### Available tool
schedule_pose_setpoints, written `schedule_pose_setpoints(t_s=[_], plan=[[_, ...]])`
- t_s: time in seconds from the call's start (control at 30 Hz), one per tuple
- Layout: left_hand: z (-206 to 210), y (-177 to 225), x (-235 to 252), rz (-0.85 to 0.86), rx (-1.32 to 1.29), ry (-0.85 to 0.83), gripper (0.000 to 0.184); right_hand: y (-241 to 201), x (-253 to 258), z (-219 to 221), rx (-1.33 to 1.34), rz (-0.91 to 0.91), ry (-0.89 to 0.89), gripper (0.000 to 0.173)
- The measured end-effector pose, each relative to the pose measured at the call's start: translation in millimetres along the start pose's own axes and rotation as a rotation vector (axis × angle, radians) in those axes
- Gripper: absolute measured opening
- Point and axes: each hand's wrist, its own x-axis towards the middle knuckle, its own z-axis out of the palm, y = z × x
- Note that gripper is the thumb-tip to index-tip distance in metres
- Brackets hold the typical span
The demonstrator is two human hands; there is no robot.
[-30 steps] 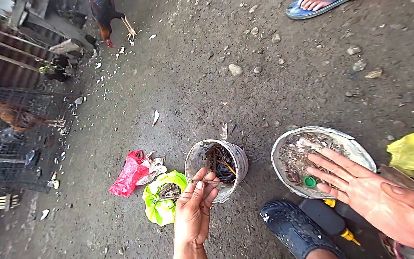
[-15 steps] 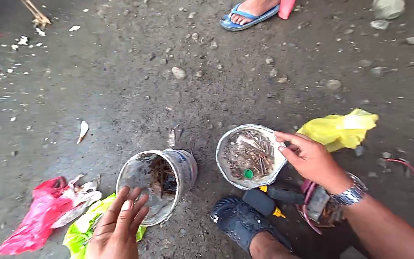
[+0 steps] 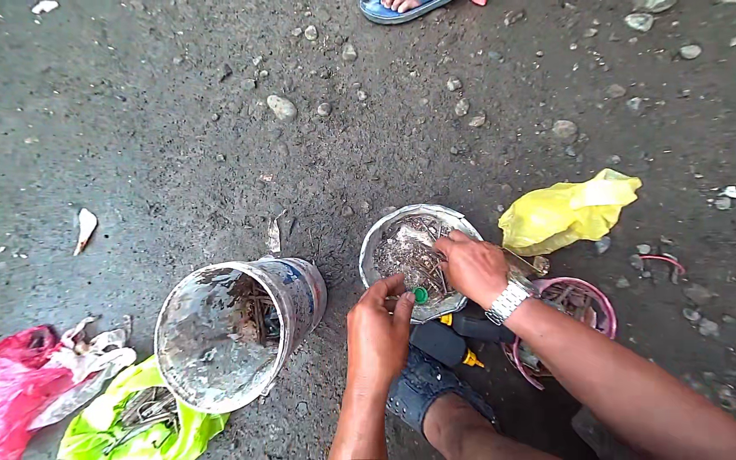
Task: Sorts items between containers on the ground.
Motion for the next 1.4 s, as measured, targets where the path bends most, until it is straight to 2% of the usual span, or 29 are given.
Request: schedule_pose_setpoints(t_s=[0.1, 0.27, 0.43, 0.57, 0.67, 0.73, 0.83, 0.93, 1.07, 1.23, 1.4], plan=[[1.6, -6.0, 2.2, -0.023, -0.078, 0.001, 0.025, 3.9, -3.6, 8.5, 0.033, -0.040, 0.038, 0.040], [4.7, -11.7, 6.9, -0.069, 0.040, 0.016, 0.025, -0.6, -10.1, 18.2, 0.038, -0.076, 0.079, 0.029], [16.2, -6.3, 26.0, -0.064, 0.250, 0.004, 0.026, -4.5, -4.7, 14.3, 0.089, -0.013, -0.001, 0.024], [24.6, -5.1, 41.1, -0.062, 0.296, -0.015, 0.028, 1.9, -5.6, 9.0, 0.134, -0.041, 0.039, 0.014], [24.5, -4.1, 45.6, -0.084, 0.089, -0.024, 0.027, 9.0, -13.1, -5.5, 0.314, -0.010, -0.006, 0.016], [25.8, -3.5, 45.1, -0.134, -0.227, -0.037, 0.023, 13.6, -20.9, -14.3, 0.607, 0.016, -0.093, 0.019], [26.7, 4.1, 39.4, -0.239, -0.643, -0.078, 0.022, 14.7, -31.4, -13.9, 1.182, 0.069, -0.213, 0.018], [24.4, 11.7, 31.5, -0.285, -0.734, -0.128, 0.026, 11.0, -34.4, -14.7, 1.498, 0.079, -0.227, 0.018], [23.5, 14.1, 22.6, -0.238, -0.757, -0.127, 0.022, 5.3, -36.8, -17.2, 1.600, 0.063, -0.164, 0.014], [26.5, 4.8, 21.8, -0.146, -0.737, 0.000, 0.019, 5.6, -38.5, -14.4, 1.650, -0.031, -0.128, 0.013], [30.4, -2.6, 18.6, -0.018, -0.775, 0.134, 0.020, 8.3, -44.9, -14.7, 1.529, -0.128, -0.033, 0.011]])
